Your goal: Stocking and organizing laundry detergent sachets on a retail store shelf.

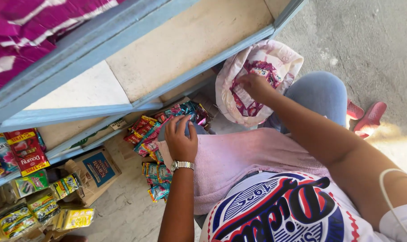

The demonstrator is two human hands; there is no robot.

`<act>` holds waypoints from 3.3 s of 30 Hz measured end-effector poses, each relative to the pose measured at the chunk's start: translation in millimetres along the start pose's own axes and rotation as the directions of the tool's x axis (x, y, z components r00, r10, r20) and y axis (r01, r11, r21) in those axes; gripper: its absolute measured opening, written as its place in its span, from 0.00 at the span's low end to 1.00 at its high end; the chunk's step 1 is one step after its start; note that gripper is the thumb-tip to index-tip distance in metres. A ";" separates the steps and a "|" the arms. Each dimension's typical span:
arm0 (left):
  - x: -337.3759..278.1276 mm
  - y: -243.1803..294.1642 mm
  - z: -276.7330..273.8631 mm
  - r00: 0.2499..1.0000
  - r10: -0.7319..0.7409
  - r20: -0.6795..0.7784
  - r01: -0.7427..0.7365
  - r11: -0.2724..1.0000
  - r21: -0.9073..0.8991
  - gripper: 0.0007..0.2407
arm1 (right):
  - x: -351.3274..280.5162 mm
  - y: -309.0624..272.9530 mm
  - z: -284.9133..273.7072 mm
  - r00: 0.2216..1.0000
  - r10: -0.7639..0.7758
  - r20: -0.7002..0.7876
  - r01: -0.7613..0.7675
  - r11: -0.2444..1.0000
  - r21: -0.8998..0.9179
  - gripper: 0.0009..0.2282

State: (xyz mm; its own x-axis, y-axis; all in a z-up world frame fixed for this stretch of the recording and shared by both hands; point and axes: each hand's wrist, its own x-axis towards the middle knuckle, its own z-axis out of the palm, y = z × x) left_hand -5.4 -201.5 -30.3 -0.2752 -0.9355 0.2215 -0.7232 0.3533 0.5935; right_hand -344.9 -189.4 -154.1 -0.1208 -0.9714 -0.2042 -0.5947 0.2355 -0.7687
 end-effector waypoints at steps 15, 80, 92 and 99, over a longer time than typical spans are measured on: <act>-5.0 -0.5 6.9 0.999 0.025 -0.020 -0.026 0.999 -0.046 0.06 | -55.0 -82.6 -100.2 0.973 -0.231 0.011 0.230 0.964 -0.131 0.11; -5.8 2.7 -1.7 0.999 0.030 -0.031 -0.031 0.999 -0.031 0.06 | -28.1 -107.5 -54.6 0.996 0.022 0.089 0.049 0.694 -0.719 0.15; -20.5 2.5 -4.2 0.997 0.047 -0.059 -0.049 0.998 -0.047 0.05 | -83.5 -175.5 -112.4 0.968 -0.249 -0.025 0.181 0.766 -0.616 0.11; -22.3 27.2 -12.2 0.989 0.131 -0.063 -0.130 0.991 0.019 0.08 | -118.9 -234.6 -167.6 0.872 -0.447 -0.200 0.312 0.822 -0.476 0.09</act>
State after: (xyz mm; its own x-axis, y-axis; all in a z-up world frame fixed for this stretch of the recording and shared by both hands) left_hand -11.2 -171.0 -9.6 -0.3271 -0.8793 0.3462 -0.6927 0.4723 0.5450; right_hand -324.3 -133.9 152.2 0.0011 -0.9581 0.2865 -0.9049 -0.1229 -0.4075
